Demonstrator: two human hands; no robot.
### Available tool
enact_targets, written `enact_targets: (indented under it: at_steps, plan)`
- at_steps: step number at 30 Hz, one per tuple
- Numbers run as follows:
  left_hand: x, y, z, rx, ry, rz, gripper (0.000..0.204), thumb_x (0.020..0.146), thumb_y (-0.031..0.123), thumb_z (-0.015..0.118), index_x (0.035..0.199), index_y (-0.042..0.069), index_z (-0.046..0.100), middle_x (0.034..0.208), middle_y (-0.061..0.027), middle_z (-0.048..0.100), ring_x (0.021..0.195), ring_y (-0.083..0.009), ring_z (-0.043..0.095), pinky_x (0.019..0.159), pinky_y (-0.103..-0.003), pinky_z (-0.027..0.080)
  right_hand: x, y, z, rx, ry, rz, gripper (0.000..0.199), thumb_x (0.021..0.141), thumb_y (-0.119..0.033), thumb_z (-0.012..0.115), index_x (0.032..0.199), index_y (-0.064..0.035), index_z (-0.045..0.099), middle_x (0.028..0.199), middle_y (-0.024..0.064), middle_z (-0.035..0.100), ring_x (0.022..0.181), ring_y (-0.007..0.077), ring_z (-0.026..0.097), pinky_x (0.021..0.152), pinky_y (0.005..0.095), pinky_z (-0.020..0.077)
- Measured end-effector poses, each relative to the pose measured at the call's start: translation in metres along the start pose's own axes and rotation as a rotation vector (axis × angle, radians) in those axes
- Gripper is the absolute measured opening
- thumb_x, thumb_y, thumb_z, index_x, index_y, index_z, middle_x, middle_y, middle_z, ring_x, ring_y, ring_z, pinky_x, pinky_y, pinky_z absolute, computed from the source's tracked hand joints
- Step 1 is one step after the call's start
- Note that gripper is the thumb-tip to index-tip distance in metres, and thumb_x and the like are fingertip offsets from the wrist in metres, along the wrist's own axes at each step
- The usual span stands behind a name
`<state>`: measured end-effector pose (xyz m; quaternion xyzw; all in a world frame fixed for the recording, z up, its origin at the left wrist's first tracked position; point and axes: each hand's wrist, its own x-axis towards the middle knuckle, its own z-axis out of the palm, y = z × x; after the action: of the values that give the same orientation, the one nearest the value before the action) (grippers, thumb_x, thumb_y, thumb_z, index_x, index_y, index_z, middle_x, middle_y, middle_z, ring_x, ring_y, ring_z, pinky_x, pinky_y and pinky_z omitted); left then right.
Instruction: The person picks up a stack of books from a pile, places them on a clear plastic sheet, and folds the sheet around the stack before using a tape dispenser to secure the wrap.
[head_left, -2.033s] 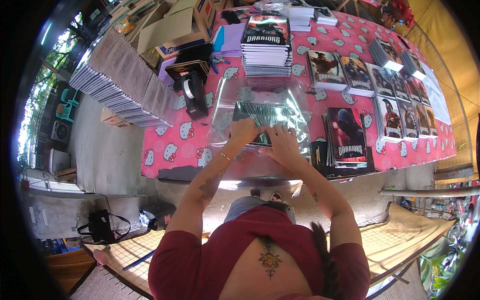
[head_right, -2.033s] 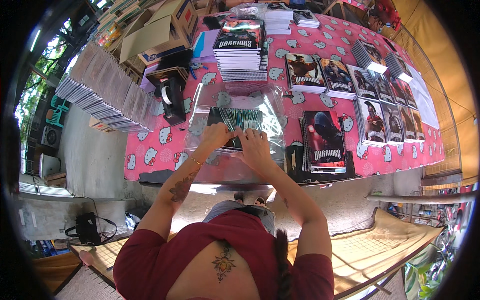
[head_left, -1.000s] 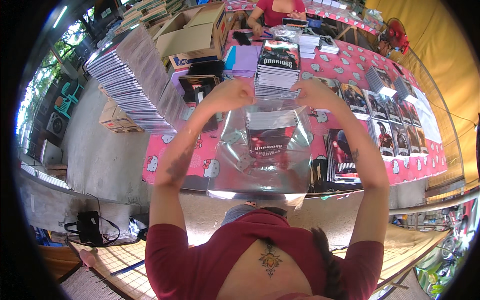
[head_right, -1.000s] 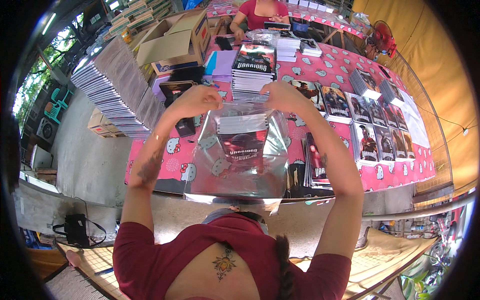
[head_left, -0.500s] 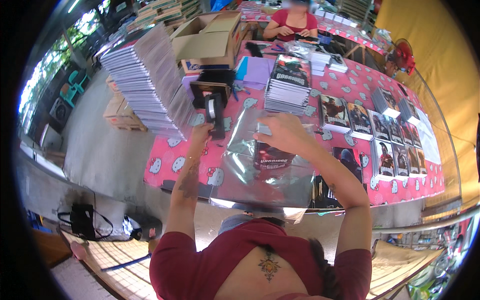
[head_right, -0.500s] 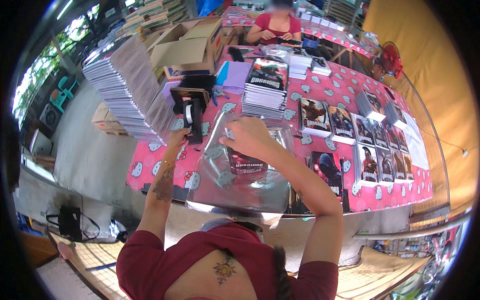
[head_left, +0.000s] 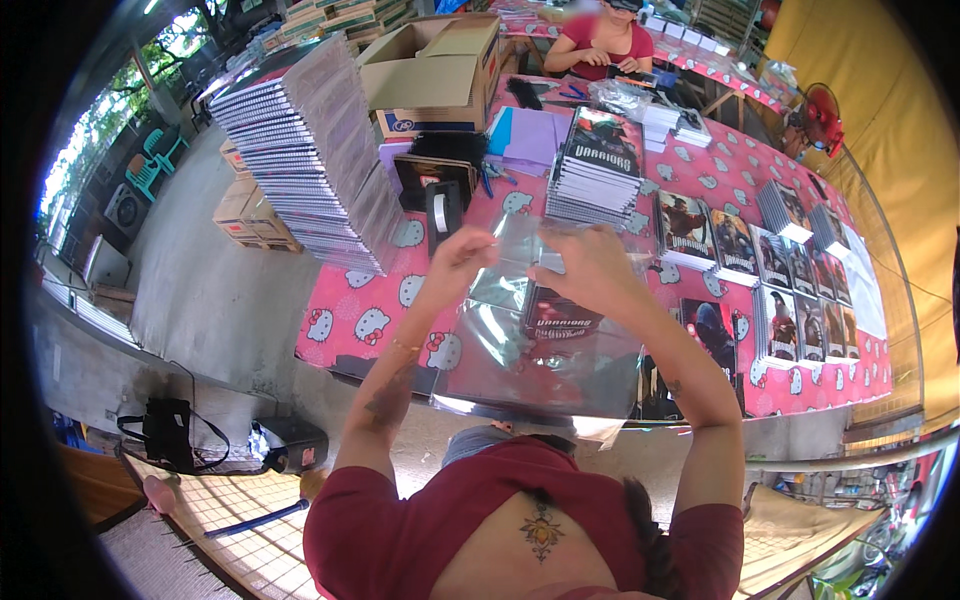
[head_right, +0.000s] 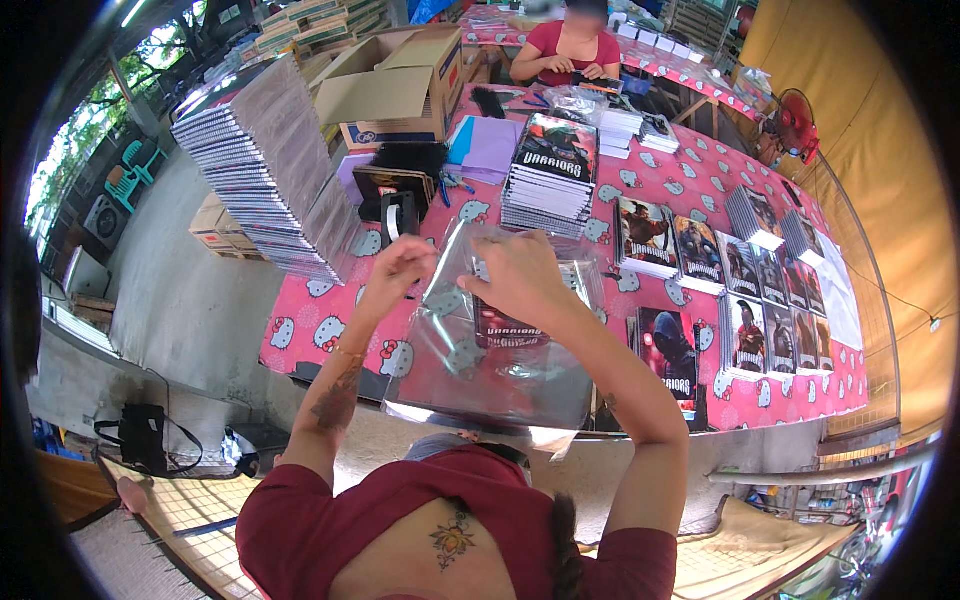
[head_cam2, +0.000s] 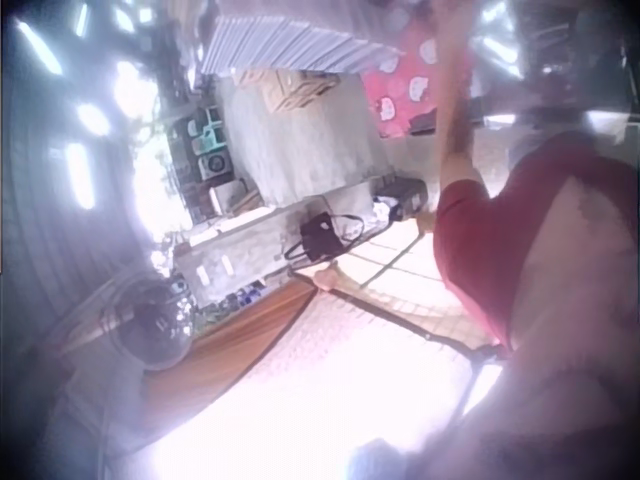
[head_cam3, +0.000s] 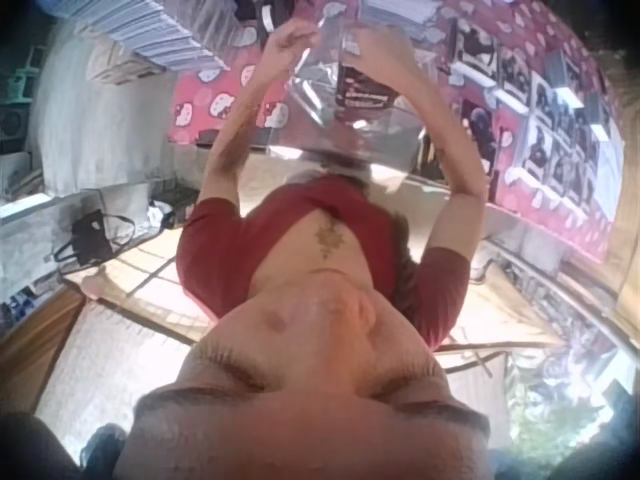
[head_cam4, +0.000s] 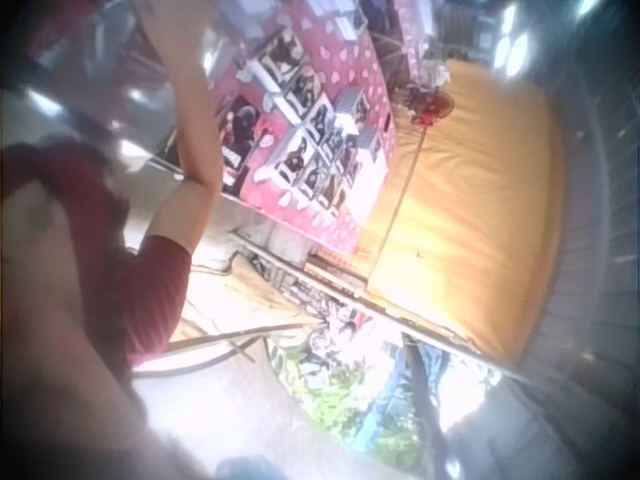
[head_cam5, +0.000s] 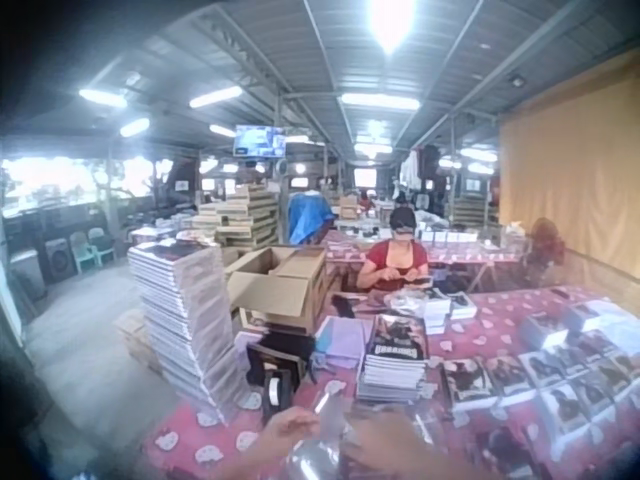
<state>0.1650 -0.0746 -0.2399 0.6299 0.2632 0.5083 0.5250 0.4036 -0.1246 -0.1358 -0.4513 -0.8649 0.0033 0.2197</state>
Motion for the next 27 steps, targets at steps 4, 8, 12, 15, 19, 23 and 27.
enact_targets:
  at_steps: [4, 8, 12, 15, 19, 23, 27]
  plan:
    - [0.039, 0.02, 0.032, 0.183, -0.166, 0.104, 0.032, 0.09, 0.006, 0.068, 0.121, 0.004, 0.059, 0.096, 0.0006, 0.059, 0.091, -0.0074, 0.055, 0.08, -0.023, 0.043, 0.007, -0.008, -0.012, 0.023, -0.092, 0.048, 0.036, 0.081, -0.039, 0.071, 0.1, -0.0085, 0.071, 0.08, 0.0149, 0.07, 0.078, 0.0345, 0.068, 0.078, 0.0484, 0.0451]
    - [0.055, 0.048, 0.029, 0.381, -0.224, 0.216, 0.033, 0.086, 0.011, 0.073, 0.119, 0.012, 0.069, 0.095, 0.0004, 0.05, 0.098, -0.0137, 0.05, 0.088, -0.029, 0.041, 0.007, 0.012, -0.007, 0.085, -0.126, 0.034, 0.033, 0.08, -0.037, 0.071, 0.1, -0.0109, 0.071, 0.08, 0.0145, 0.07, 0.078, 0.0356, 0.067, 0.079, 0.0496, 0.0456]
    - [0.071, 0.044, 0.025, 0.376, -0.344, 0.24, 0.011, 0.086, 0.015, 0.075, 0.096, 0.015, 0.077, 0.123, -0.0064, 0.049, 0.124, -0.0234, 0.043, 0.104, -0.039, 0.036, 0.024, 0.057, -0.021, 0.013, 0.027, 0.03, 0.029, 0.08, -0.034, 0.07, 0.096, -0.0104, 0.071, 0.084, 0.015, 0.07, 0.084, 0.0352, 0.068, 0.081, 0.0507, 0.0468]
    - [0.08, 0.027, 0.041, 0.406, -0.345, 0.253, 0.011, 0.085, 0.017, 0.075, 0.095, 0.017, 0.076, 0.14, -0.0106, 0.043, 0.138, -0.0284, 0.032, 0.111, -0.045, 0.027, 0.036, 0.066, -0.034, -0.247, -0.455, 0.249, 0.032, 0.081, -0.033, 0.071, 0.105, -0.0117, 0.07, 0.101, 0.015, 0.07, 0.1, 0.0324, 0.067, 0.085, 0.0481, 0.049]
    - [0.079, 0.015, 0.069, 0.57, -0.31, 0.268, 0.011, 0.084, 0.019, 0.076, 0.094, 0.022, 0.077, 0.142, -0.0126, 0.043, 0.136, -0.0324, 0.034, 0.111, -0.046, 0.024, 0.027, 0.091, -0.052, 0.052, -0.061, 0.307, 0.052, 0.079, -0.032, 0.075, 0.123, -0.0093, 0.061, 0.118, 0.0175, 0.064, 0.105, 0.0311, 0.064, 0.086, 0.0438, 0.0502]
    - [0.075, -0.003, 0.073, 0.621, -0.193, 0.331, 0.013, 0.081, 0.02, 0.077, 0.094, 0.023, 0.077, 0.145, -0.0133, 0.042, 0.136, -0.0328, 0.033, 0.11, -0.047, 0.025, -0.04, 0.113, -0.06, 0.589, 0.331, 0.344, 0.062, 0.078, -0.039, 0.077, 0.127, -0.0102, 0.052, 0.124, 0.0142, 0.055, 0.115, 0.026, 0.055, 0.091, 0.0406, 0.0467]
    - [0.077, 0.0, 0.09, 0.661, -0.17, 0.352, 0.012, 0.08, 0.021, 0.078, 0.091, 0.025, 0.078, 0.148, -0.0136, 0.039, 0.136, -0.0338, 0.031, 0.11, -0.048, 0.023, -0.116, 0.13, 0.004, 0.537, 0.173, 0.294, 0.091, 0.068, -0.04, 0.086, 0.142, -0.0152, 0.039, 0.125, 0.0098, 0.049, 0.119, 0.024, 0.049, 0.102, 0.0399, 0.0375]
